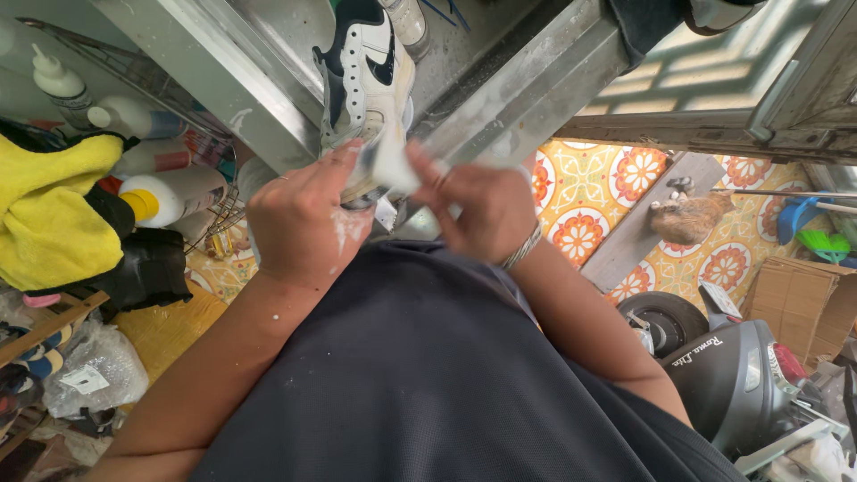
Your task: The person scrubs a white and black sneaker with a brush and soapy water, focusing on the upper, sides, and sole. They then rinse the shoe under a running tap to remove the soap and dirt.
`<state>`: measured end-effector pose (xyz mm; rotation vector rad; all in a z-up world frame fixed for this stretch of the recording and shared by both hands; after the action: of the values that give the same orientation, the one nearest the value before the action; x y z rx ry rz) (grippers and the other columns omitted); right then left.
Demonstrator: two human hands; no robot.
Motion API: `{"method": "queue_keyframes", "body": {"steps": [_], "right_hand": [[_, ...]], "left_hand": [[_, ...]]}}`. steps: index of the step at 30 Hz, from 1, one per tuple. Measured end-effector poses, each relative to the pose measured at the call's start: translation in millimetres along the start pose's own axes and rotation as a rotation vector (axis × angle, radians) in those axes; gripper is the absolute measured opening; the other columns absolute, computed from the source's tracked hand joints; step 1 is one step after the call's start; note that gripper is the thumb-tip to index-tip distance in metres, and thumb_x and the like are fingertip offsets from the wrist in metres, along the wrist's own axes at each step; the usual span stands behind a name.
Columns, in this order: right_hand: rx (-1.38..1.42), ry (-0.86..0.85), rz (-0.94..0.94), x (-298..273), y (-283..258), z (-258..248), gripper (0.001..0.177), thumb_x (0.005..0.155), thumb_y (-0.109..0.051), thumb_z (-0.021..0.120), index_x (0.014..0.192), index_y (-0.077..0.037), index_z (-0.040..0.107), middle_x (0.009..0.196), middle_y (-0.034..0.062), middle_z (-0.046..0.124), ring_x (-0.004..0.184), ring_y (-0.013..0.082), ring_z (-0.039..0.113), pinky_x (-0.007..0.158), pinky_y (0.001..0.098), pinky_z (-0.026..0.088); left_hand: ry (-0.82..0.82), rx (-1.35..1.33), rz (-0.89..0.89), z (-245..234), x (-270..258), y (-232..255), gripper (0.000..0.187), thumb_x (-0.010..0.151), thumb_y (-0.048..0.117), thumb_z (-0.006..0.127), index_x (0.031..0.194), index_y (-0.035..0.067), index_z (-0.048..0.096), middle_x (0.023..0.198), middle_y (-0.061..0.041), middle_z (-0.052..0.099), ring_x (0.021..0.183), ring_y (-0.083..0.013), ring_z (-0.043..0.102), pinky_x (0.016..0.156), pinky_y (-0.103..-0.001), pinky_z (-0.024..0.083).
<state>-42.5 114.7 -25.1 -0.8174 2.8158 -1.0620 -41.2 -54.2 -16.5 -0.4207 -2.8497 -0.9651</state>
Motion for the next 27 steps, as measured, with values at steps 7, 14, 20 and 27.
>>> {"method": "queue_keyframes", "body": {"steps": [7,14,20,27], "right_hand": [[0.023,-0.019,0.047,7.4,15.9,5.9,0.048,0.098,-0.013,0.074,0.145,-0.011,0.064,0.072,0.0086,0.062,0.060,0.0260,0.063,0.058,0.0382,0.049],[0.048,-0.064,0.046,13.7,25.4,23.8,0.048,0.096,-0.015,0.076,0.143,-0.011,0.065,0.067,0.0107,0.060,0.057,0.0284,0.060,0.056,0.0405,0.047],[0.134,-0.094,-0.062,8.2,5.8,29.3,0.050,0.095,-0.017,0.076,0.143,-0.010,0.063,0.067,0.0089,0.058,0.058,0.0275,0.060,0.058,0.0403,0.048],[0.068,-0.059,-0.052,19.8,17.4,38.5,0.049,0.096,-0.018,0.077,0.143,-0.012,0.064,0.073,0.0083,0.064,0.059,0.0267,0.062,0.055,0.0389,0.048]], "left_hand": [[0.024,0.025,-0.014,-6.1,-11.9,-8.3,0.056,0.071,0.015,0.087,0.124,0.005,0.072,0.106,-0.014,0.076,0.084,-0.0334,0.071,0.075,-0.042,0.056],[0.028,0.004,-0.023,-15.3,-26.1,-15.6,0.059,0.069,0.015,0.090,0.124,0.005,0.073,0.093,-0.013,0.073,0.077,-0.0321,0.069,0.070,-0.041,0.054],[0.017,-0.077,-0.113,-29.0,-41.3,-30.5,0.059,0.069,0.016,0.092,0.124,0.004,0.074,0.086,-0.012,0.072,0.071,-0.0278,0.068,0.065,-0.037,0.053],[0.052,-0.132,-0.090,-34.6,-54.4,-39.2,0.056,0.074,0.016,0.091,0.125,0.003,0.072,0.098,-0.014,0.074,0.082,-0.0276,0.072,0.075,-0.035,0.056]]}}
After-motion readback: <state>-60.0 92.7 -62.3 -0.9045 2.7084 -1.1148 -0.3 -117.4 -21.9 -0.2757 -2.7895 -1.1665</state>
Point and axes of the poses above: each hand's wrist, its own x-axis towards the middle knuckle, its own z-axis out of the palm, y = z × x, the point moved 9 cm from there along x, towards the middle knuckle
